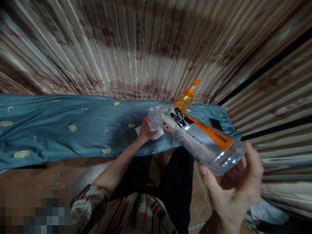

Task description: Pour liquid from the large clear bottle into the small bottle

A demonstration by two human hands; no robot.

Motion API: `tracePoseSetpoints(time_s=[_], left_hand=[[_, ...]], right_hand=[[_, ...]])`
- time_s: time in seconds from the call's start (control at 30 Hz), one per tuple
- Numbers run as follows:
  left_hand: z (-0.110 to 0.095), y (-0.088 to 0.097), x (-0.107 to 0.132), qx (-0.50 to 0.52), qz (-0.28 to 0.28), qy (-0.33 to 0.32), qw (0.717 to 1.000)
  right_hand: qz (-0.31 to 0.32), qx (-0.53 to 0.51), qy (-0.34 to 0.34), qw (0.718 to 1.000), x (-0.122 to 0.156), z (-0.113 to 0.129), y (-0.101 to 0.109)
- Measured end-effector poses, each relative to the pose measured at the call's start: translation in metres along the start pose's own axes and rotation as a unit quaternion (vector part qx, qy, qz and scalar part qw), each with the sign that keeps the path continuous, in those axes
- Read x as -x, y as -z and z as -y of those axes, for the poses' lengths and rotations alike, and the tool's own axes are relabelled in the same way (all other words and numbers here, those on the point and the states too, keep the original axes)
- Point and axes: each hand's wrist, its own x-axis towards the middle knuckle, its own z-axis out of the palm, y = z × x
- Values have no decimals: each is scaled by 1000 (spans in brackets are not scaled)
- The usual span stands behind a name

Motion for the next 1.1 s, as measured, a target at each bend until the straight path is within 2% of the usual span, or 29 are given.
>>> tracePoseSetpoints(time_s=[0.3, 1.1], left_hand=[[-1, 1, 0, 8, 12, 5, 1000], [6, -3, 0, 9, 0, -7, 1000]], right_hand=[[1, -2, -26, 1000, -1, -3, 1], [12, -3, 15, 1000, 1, -8, 4]])
